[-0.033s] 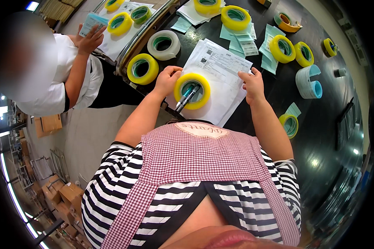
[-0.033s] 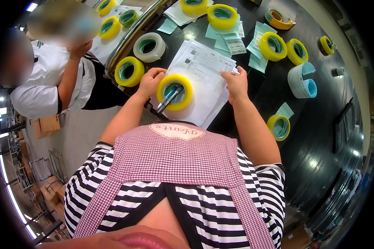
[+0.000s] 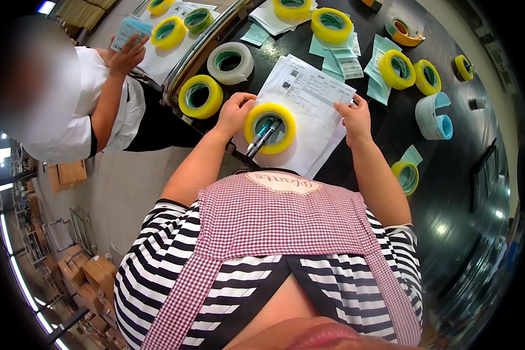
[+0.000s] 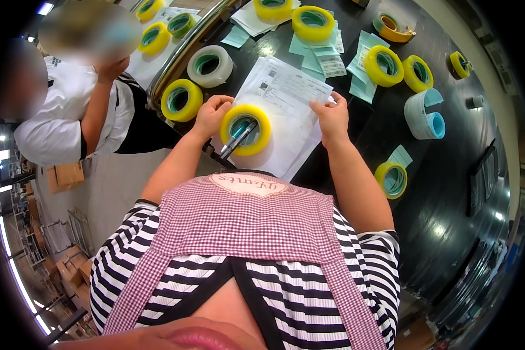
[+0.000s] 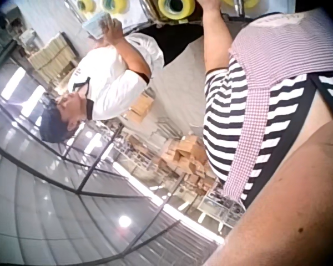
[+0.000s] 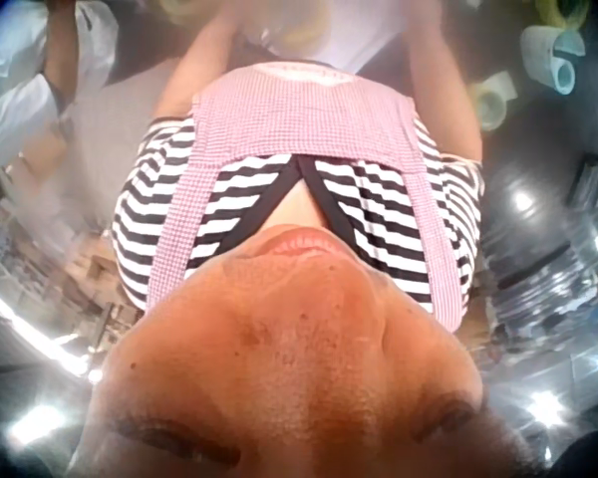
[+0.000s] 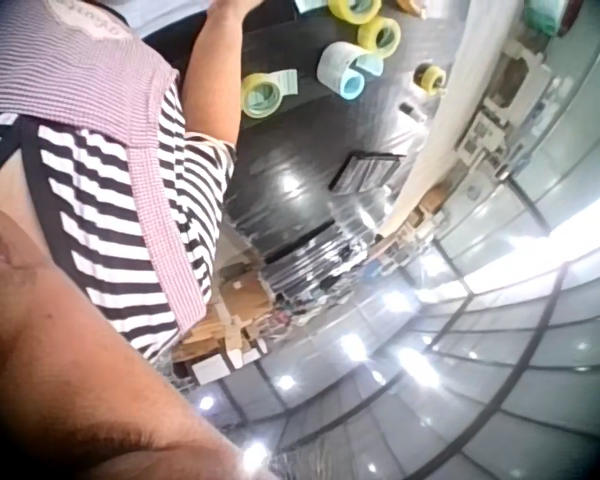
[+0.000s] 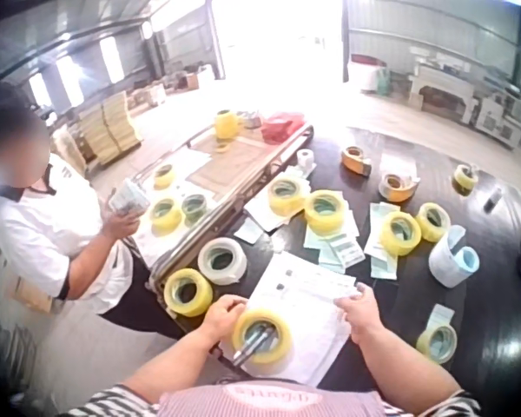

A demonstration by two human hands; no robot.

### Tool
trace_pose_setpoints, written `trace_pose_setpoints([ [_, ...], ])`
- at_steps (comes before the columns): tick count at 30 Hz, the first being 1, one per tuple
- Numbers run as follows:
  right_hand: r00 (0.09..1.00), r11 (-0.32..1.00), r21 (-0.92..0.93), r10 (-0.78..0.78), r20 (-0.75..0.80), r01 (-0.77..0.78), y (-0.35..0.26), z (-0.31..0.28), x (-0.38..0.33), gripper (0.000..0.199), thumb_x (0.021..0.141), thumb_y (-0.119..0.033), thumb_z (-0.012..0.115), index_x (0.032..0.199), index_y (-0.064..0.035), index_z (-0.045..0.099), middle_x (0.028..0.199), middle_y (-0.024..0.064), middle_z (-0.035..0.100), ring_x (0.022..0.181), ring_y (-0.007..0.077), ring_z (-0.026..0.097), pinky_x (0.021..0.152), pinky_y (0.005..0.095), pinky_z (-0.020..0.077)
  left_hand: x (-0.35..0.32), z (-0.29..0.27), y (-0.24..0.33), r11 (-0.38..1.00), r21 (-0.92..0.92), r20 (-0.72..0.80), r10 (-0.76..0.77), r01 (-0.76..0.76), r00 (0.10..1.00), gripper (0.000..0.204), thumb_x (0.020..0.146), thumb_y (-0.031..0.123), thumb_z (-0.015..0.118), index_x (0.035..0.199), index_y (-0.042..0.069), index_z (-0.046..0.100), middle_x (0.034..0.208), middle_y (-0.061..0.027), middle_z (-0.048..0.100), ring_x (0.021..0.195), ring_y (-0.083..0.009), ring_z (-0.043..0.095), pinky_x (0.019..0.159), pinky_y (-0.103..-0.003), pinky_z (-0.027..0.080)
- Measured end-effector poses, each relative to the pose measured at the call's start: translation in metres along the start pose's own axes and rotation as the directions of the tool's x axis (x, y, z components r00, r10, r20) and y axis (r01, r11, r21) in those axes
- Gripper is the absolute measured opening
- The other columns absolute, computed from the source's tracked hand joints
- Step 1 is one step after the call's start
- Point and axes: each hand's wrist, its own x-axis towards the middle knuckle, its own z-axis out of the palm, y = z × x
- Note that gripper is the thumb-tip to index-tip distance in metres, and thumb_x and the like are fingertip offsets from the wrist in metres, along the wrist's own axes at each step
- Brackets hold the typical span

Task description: The person writes on a cardboard box with a marker, places several gray packaged items into an empty box, and then uses a pen to mark documents while organizing rolls of yellow tape on a workbench.

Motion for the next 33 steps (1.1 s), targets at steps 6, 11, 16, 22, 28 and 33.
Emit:
trace_pose_setpoints([
  [6,0.992,0.998,-0.028,-0.051,0.114,0.054,0.039,-0.013,0.013,0.027,0.085,-0.003,0.068,0.11,0.0041,0.063,0.101,0.0097,0.069,0.084,0.0144,0.063,0.077,0.0261,0.0491,0.001,-0.001,0.001,1.0,0.001,0.015,0.026,-0.026,1.0,0.021,0.094,0.016,0.062,0.108,0.002,0.069,0.105,-0.0072,0.064,0.09,-0.0158,0.063,0.082,-0.03,0.051],
  [11,0.997,0.998,0.054,-0.031,0.073,0.027,0.043,-0.012,0.012,0.031,0.088,-0.001,0.064,0.118,0.0047,0.058,0.106,0.0127,0.069,0.092,0.0175,0.066,0.082,0.0289,0.0515,0.001,-0.001,0.002,0.999,0.044,0.017,0.013,-0.013,1.0,0.022,0.095,0.016,0.061,0.11,0.001,0.067,0.104,-0.0068,0.066,0.091,-0.0148,0.063,0.083,-0.028,0.051],
  [16,0.993,0.994,0.104,0.017,0.114,-0.029,0.04,-0.016,0.014,0.032,0.09,0.001,0.061,0.121,0.0057,0.055,0.109,0.0143,0.068,0.095,0.0197,0.067,0.085,0.0305,0.0519,0.0,0.0,0.004,0.998,0.05,0.012,0.024,-0.024,1.0,0.022,0.096,0.016,0.061,0.111,0.002,0.066,0.103,-0.0068,0.066,0.093,-0.0144,0.063,0.084,-0.028,0.051],
  [22,0.992,0.994,0.094,0.049,0.116,-0.06,0.038,-0.018,0.014,0.03,0.09,0.002,0.06,0.12,0.0055,0.056,0.109,0.0147,0.068,0.095,0.0205,0.067,0.086,0.0309,0.0516,-0.002,0.002,0.007,0.999,0.04,-0.015,0.03,-0.029,0.999,0.021,0.094,0.016,0.063,0.108,0.001,0.068,0.104,-0.0072,0.064,0.089,-0.0162,0.063,0.082,-0.03,0.051],
  [28,0.992,0.994,0.087,0.058,0.112,-0.068,0.037,-0.017,0.013,0.028,0.09,0.001,0.06,0.118,0.0055,0.057,0.108,0.0139,0.067,0.094,0.02,0.066,0.085,0.0305,0.0513,-0.002,0.001,0.007,0.999,0.039,-0.006,0.016,-0.016,1.0,0.021,0.095,0.015,0.062,0.109,0.002,0.067,0.102,-0.0069,0.065,0.089,-0.0155,0.063,0.082,-0.029,0.051],
  [33,0.993,0.987,0.139,0.065,0.102,-0.079,0.036,-0.017,0.013,0.026,0.089,0.001,0.058,0.115,0.0053,0.058,0.107,0.0132,0.067,0.091,0.0193,0.066,0.083,0.0299,0.0512,-0.001,0.003,0.005,0.998,0.06,0.0,0.005,-0.005,1.0,0.021,0.096,0.015,0.061,0.112,0.002,0.066,0.1,-0.006,0.067,0.09,-0.0143,0.063,0.082,-0.028,0.051],
])
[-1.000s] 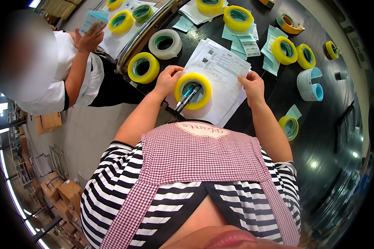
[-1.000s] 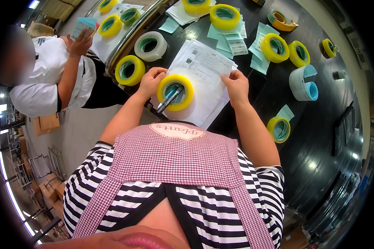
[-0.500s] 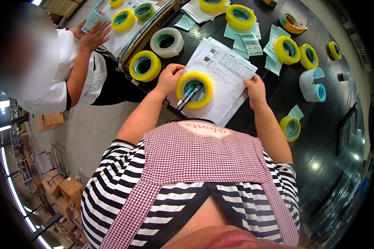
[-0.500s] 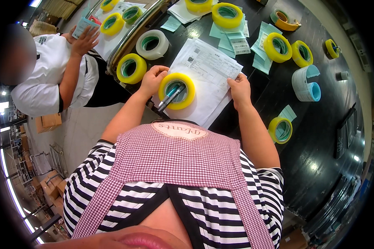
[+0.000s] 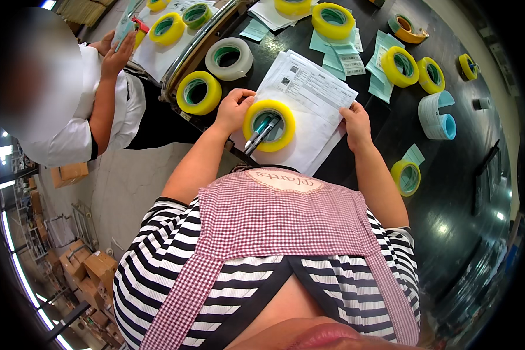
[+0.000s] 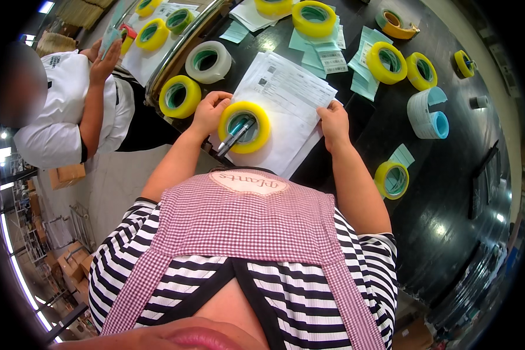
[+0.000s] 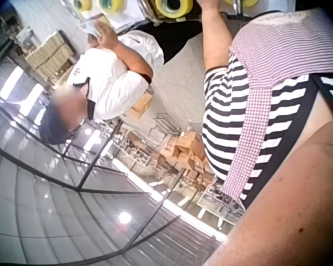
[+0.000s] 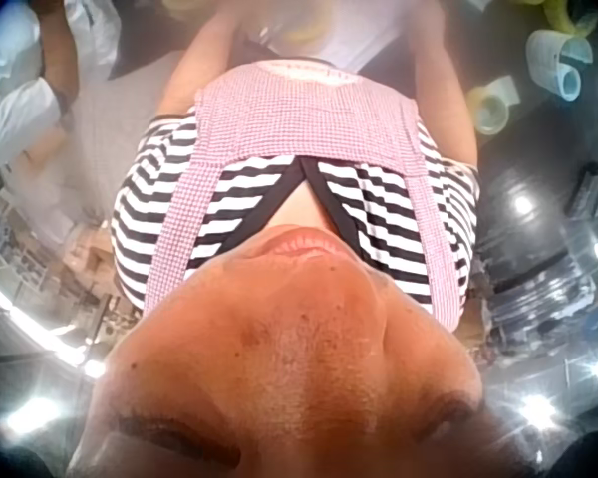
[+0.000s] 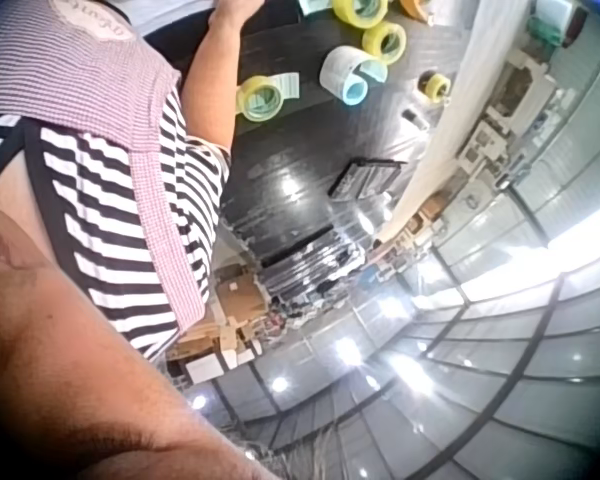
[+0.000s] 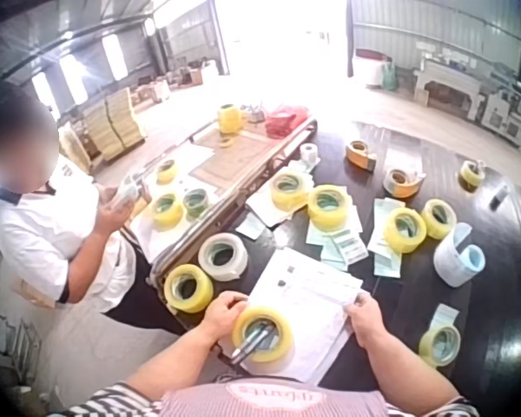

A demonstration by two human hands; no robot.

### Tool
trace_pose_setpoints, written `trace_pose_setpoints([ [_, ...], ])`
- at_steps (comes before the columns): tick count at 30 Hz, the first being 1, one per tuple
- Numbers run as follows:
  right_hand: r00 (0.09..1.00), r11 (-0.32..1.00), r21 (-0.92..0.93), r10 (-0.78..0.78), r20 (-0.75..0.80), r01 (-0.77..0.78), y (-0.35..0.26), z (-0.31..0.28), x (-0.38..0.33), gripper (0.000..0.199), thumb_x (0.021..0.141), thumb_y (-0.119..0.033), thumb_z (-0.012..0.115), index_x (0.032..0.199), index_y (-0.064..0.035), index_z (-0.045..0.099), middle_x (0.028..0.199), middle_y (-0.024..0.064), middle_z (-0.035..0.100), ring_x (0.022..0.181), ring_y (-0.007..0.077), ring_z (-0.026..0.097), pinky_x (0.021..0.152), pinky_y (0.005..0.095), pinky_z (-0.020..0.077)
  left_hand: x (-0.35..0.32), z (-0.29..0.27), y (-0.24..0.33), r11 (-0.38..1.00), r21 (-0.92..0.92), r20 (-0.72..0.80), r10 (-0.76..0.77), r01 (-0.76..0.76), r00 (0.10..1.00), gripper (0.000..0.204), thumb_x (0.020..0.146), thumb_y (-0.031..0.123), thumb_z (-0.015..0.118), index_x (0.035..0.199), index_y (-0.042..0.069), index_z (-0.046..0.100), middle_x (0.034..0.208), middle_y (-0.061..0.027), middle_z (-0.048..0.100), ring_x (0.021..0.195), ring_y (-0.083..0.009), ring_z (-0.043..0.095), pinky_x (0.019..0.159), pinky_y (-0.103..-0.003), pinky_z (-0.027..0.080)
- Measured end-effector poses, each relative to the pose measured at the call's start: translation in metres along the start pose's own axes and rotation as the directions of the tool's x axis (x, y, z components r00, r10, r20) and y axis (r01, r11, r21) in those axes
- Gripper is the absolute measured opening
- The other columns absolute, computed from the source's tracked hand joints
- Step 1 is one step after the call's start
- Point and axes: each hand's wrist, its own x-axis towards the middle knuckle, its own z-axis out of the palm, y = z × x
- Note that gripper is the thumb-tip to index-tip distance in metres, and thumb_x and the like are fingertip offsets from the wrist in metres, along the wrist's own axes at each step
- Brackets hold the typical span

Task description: The person writes on a cardboard box with a marker, places several gray packaged items into an empty box, and then uses a pen to mark documents while organizing rolls of yellow tape on a workbench.

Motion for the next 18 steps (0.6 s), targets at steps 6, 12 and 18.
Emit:
trace_pose_setpoints([
  [6,1.0,0.998,-0.061,0.016,-0.014,-0.017,0.001,0.0,0.003,0.026,0.091,-0.003,0.058,0.115,0.0029,0.06,0.107,0.0101,0.066,0.09,0.0177,0.065,0.081,0.0302,0.0513,0.0,-0.001,-0.002,1.0,-0.027,-0.02,0.003,-0.004,1.0,0.021,0.093,0.016,0.064,0.108,0.001,0.068,0.1,-0.0065,0.066,0.086,-0.015,0.064,0.08,-0.03,0.052],
  [12,1.0,0.991,-0.134,-0.003,-0.022,0.0,0.003,0.0,0.005,0.027,0.092,-0.003,0.058,0.118,-0.0007,0.058,0.108,0.0063,0.066,0.093,0.0158,0.064,0.081,0.0318,0.0513,0.002,0.0,-0.002,0.999,-0.042,-0.008,0.005,-0.005,1.0,0.021,0.094,0.016,0.064,0.108,0.001,0.068,0.1,-0.0063,0.066,0.086,-0.0149,0.064,0.079,-0.029,0.052],
  [18,0.991,0.985,-0.116,-0.123,0.049,0.128,0.003,0.007,-0.008,0.022,0.084,0.005,0.055,0.102,-0.0004,0.065,0.109,0.0131,0.07,0.089,0.0161,0.065,0.08,0.0272,0.0501,0.003,-0.004,-0.003,0.998,-0.049,0.045,-0.046,0.048,0.998,0.025,0.094,0.014,0.063,0.116,0.002,0.065,0.103,-0.0058,0.067,0.09,-0.0134,0.063,0.082,-0.028,0.052],
])
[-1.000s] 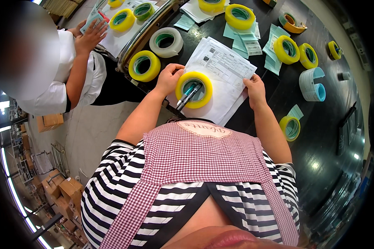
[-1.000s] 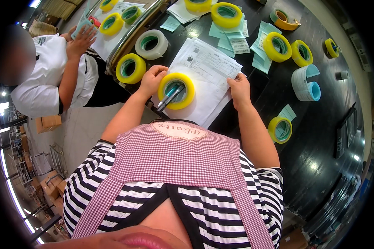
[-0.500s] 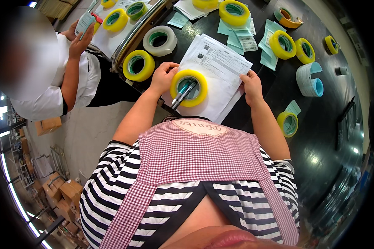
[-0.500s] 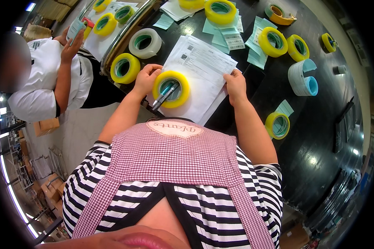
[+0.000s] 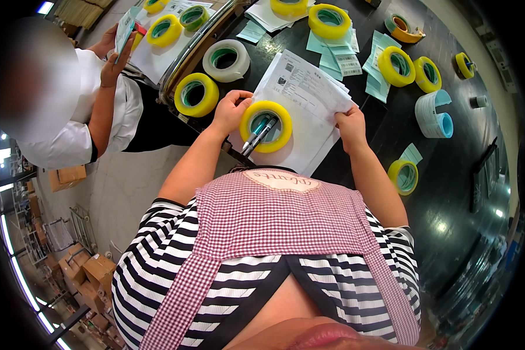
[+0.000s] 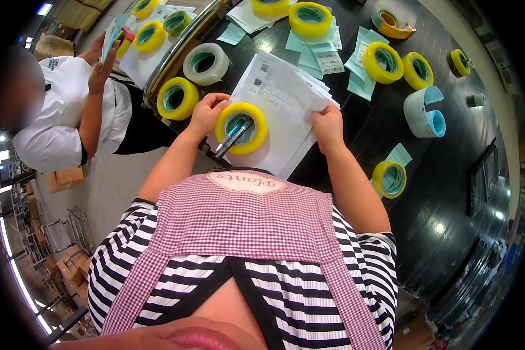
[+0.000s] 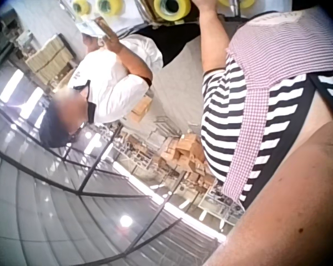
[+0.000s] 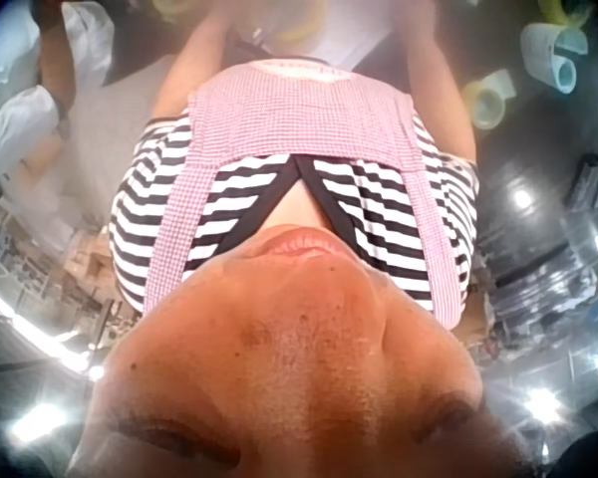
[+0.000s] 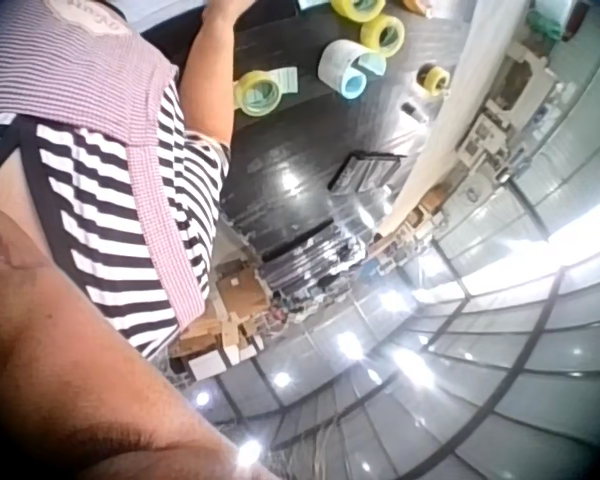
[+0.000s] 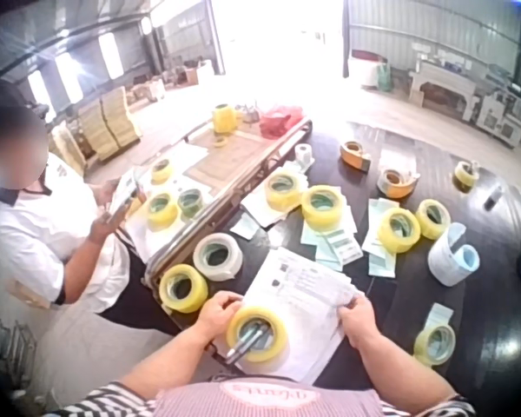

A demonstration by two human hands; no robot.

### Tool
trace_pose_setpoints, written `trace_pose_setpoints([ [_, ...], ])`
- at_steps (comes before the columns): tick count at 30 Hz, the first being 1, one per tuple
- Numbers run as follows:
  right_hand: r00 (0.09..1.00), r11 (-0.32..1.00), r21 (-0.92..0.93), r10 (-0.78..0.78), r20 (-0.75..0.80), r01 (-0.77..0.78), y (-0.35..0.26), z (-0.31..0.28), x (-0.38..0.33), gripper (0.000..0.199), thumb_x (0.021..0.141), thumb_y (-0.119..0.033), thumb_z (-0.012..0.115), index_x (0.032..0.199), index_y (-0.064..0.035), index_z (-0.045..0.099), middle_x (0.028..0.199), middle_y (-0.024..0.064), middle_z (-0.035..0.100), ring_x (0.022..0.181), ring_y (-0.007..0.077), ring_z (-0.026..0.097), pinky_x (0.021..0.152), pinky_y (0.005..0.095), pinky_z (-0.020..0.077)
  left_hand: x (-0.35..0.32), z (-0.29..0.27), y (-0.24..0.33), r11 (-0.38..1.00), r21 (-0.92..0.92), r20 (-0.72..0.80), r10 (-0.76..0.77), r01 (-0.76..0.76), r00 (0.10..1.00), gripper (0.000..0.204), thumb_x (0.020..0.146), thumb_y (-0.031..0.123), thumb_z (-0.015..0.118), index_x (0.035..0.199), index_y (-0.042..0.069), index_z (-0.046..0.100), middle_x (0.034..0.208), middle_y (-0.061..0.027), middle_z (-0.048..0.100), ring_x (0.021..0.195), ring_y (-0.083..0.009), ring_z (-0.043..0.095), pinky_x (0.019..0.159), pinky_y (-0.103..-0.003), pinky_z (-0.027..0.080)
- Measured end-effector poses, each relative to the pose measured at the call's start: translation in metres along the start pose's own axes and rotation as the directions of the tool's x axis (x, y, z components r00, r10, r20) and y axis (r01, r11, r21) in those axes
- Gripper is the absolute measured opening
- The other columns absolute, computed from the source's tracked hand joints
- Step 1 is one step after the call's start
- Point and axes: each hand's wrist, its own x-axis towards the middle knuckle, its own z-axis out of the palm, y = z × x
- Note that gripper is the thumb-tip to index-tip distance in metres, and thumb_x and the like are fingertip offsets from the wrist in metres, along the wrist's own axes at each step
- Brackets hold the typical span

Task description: The person writes on a cardboard box with a marker, places several gray packaged items into an empty box, and then uses a pen to mark documents while organizing rolls of yellow tape on a workbench.

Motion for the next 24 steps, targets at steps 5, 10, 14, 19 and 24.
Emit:
trace_pose_setpoints([
  [5,0.943,0.954,-0.16,-0.208,0.261,0.255,-0.011,0.015,-0.033,0.013,0.081,0.008,0.052,0.083,-0.0024,0.058,0.124,0.0142,0.067,0.112,0.0233,0.06,0.097,0.0308,0.0446,0.001,-0.005,0.024,0.996,-0.08,0.062,0.039,-0.034,0.997,0.045,0.091,0.007,0.066,0.134,0.004,0.054,0.121,-0.0094,0.062,0.105,-0.0162,0.06,0.094,-0.03,0.049],
  [10,0.914,0.886,-0.326,-0.214,0.345,0.331,-0.024,0.023,-0.06,0.012,0.077,0.008,0.051,0.081,-0.0006,0.057,0.128,0.0148,0.065,0.12,0.0295,0.058,0.102,0.0333,0.0424,0.011,-0.001,0.029,0.942,-0.306,0.07,0.169,-0.14,0.983,0.06,0.088,0.001,0.066,0.144,0.007,0.046,0.135,-0.0125,0.055,0.12,-0.0209,0.054,0.105,-0.034,0.044],
  [14,0.905,0.883,-0.342,-0.179,0.387,0.321,-0.017,0.014,-0.06,0.017,0.078,0.009,0.052,0.09,-0.0028,0.054,0.133,0.0149,0.062,0.125,0.0267,0.055,0.107,0.0335,0.0382,0.006,0.007,0.043,0.958,-0.283,0.109,0.087,-0.053,0.99,0.066,0.088,0.002,0.068,0.147,0.008,0.04,0.14,-0.0163,0.051,0.125,-0.0236,0.052,0.106,-0.034,0.043],
  [19,0.971,0.925,-0.316,-0.158,0.181,0.21,0.008,0.017,-0.06,0.062,0.084,0.005,0.057,0.142,-0.0035,0.036,0.136,0.018,0.055,0.124,0.0248,0.054,0.097,0.0316,0.0458,-0.008,0.004,0.011,0.956,-0.278,0.059,0.117,-0.097,0.991,0.073,0.086,0.002,0.071,0.148,0.009,0.034,0.128,-0.0111,0.054,0.115,-0.0217,0.055,0.102,-0.039,0.048],
  [24,0.998,0.999,0.002,-0.047,-0.03,0.047,0.048,0.013,-0.057,0.066,0.083,0.003,0.058,0.144,0.0017,0.034,0.136,0.0198,0.051,0.125,0.0285,0.052,0.103,0.0356,0.0427,-0.009,0.015,0.009,0.987,-0.115,0.107,0.127,-0.115,0.986,0.059,0.09,0.011,0.072,0.141,0.004,0.044,0.124,-0.0109,0.062,0.108,-0.0172,0.06,0.097,-0.032,0.048],
])
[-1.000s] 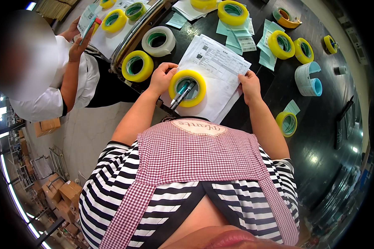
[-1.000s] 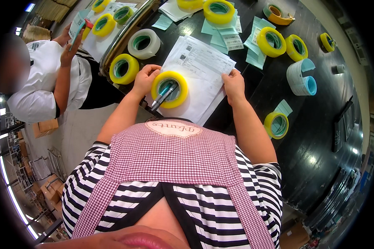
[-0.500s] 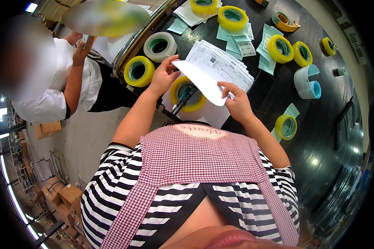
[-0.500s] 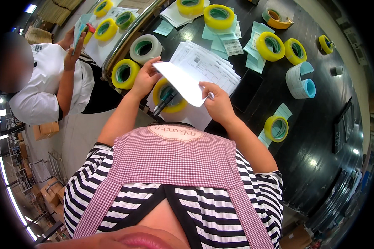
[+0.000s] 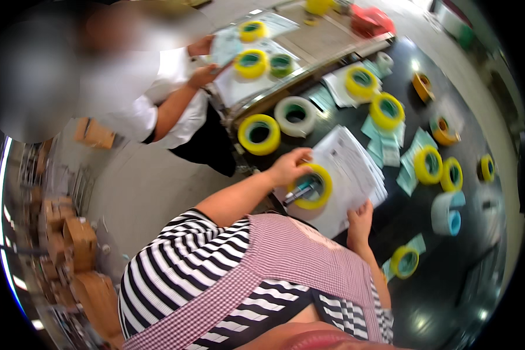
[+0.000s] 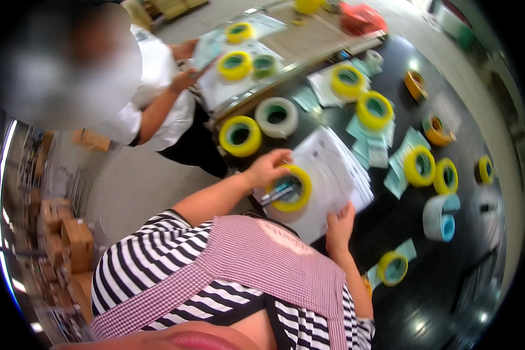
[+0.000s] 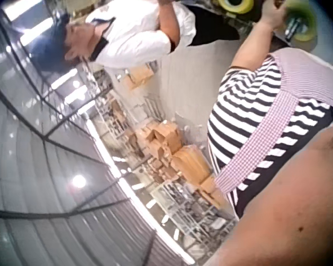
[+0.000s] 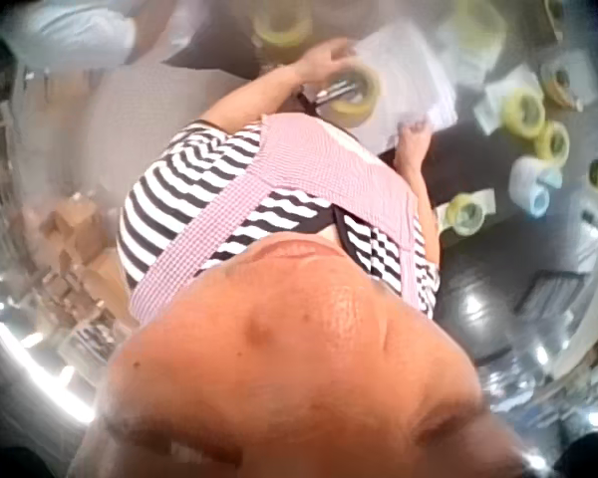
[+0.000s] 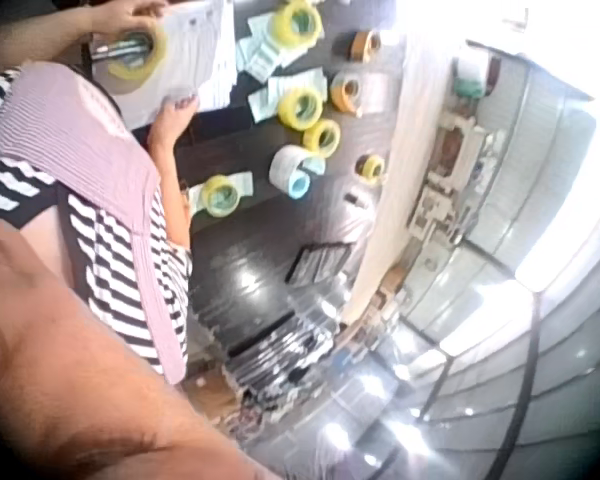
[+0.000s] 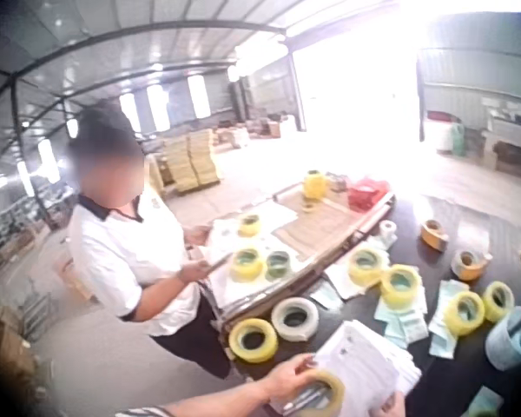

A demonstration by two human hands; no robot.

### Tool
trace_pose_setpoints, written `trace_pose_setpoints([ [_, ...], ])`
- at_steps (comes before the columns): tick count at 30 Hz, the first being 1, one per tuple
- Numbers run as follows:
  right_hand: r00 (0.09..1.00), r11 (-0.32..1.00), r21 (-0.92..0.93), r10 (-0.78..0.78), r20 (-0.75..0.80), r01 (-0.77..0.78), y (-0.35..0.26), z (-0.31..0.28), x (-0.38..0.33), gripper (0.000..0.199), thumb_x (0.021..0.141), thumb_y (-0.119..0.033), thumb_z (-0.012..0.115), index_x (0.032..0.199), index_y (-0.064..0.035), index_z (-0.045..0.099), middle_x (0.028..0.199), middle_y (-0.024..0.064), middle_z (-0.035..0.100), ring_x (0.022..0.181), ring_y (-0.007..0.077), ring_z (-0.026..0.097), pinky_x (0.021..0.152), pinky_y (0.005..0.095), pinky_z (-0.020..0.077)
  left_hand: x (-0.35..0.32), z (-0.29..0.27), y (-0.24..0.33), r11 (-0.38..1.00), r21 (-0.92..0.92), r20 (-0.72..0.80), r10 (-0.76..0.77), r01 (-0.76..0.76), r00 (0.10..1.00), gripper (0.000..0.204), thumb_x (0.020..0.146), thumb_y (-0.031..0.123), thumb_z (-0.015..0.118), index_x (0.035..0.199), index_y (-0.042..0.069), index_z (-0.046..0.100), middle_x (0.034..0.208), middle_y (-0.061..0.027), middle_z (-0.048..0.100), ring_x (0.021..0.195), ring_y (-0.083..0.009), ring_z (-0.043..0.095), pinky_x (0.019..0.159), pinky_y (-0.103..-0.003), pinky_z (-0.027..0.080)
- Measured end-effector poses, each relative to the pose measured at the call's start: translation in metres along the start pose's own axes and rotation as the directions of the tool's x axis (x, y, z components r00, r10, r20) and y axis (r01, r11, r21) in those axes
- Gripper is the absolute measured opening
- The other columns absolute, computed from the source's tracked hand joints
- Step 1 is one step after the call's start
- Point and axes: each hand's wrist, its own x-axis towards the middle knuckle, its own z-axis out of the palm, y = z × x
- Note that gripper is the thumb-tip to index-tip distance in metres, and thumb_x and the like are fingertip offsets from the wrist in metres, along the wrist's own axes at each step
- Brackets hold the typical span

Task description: The person writes on a cardboard box with a marker, places several gray packaged items into an empty box, and then uses a pen to mark documents while organizing rolls of yellow tape on a workbench.

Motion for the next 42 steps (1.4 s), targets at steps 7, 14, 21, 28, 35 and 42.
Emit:
trace_pose_setpoints([
  [7,0.986,0.998,0.008,0.053,0.16,-0.055,-0.021,0.015,-0.005,0.04,0.082,0.006,0.057,0.121,0.0017,0.049,0.115,0.0131,0.063,0.104,0.022,0.063,0.092,0.0326,0.0483,-0.011,-0.008,0.001,0.998,-0.045,0.027,-0.035,0.036,0.999,0.044,0.094,0.016,0.067,0.133,0.001,0.053,0.127,-0.014,0.063,0.118,-0.0206,0.06,0.103,-0.033,0.046],
  [14,0.998,0.987,-0.162,0.014,0.066,-0.003,-0.011,0.006,0.006,0.022,0.083,0.0,0.061,0.105,0.0018,0.057,0.087,0.0056,0.062,0.074,0.0136,0.058,0.066,0.0276,0.047,-0.009,-0.008,0.009,0.99,0.139,-0.002,0.019,-0.019,1.0,0.042,0.091,0.022,0.07,0.127,0.003,0.059,0.124,-0.013,0.064,0.115,-0.0214,0.061,0.101,-0.034,0.046],
  [21,0.938,0.923,-0.231,-0.25,0.241,0.306,-0.02,0.023,-0.018,0.025,0.083,0.011,0.045,0.098,0.0008,0.062,0.126,0.017,0.065,0.116,0.0224,0.062,0.099,0.0294,0.0458,-0.002,-0.006,-0.005,0.994,-0.113,0.009,-0.016,0.017,1.0,0.032,0.089,0.012,0.071,0.118,0.0,0.062,0.114,-0.0088,0.068,0.104,-0.0171,0.064,0.092,-0.032,0.051],
  [28,0.953,0.937,-0.213,-0.241,0.185,0.278,-0.023,0.026,-0.028,0.019,0.083,0.01,0.043,0.091,-0.0005,0.057,0.128,0.021,0.065,0.118,0.0335,0.062,0.101,0.0336,0.0467,-0.008,-0.006,0.026,0.996,0.029,-0.004,-0.087,0.087,0.996,0.038,0.089,0.001,0.065,0.127,-0.001,0.057,0.117,-0.0098,0.068,0.107,-0.0178,0.065,0.093,-0.031,0.05],
  [35,0.958,0.948,-0.21,-0.197,0.206,0.24,-0.022,0.024,-0.026,0.02,0.082,0.011,0.04,0.09,-0.0024,0.053,0.131,0.0184,0.064,0.115,0.0243,0.062,0.101,0.0297,0.0437,0.003,-0.009,0.025,0.991,0.12,-0.078,-0.044,0.053,0.996,0.032,0.092,0.002,0.062,0.124,0.0,0.06,0.116,-0.01,0.069,0.106,-0.0185,0.065,0.092,-0.031,0.051],
  [42,0.954,0.939,-0.21,-0.233,0.191,0.272,-0.019,0.024,-0.025,0.018,0.083,0.008,0.042,0.09,-0.0017,0.056,0.128,0.0198,0.065,0.116,0.0321,0.063,0.1,0.0324,0.046,0.033,-0.016,0.0,0.855,-0.505,-0.092,-0.187,0.116,0.978,0.039,0.097,0.009,0.054,0.135,0.002,0.051,0.122,-0.0128,0.064,0.109,-0.024,0.063,0.096,-0.035,0.05],
])
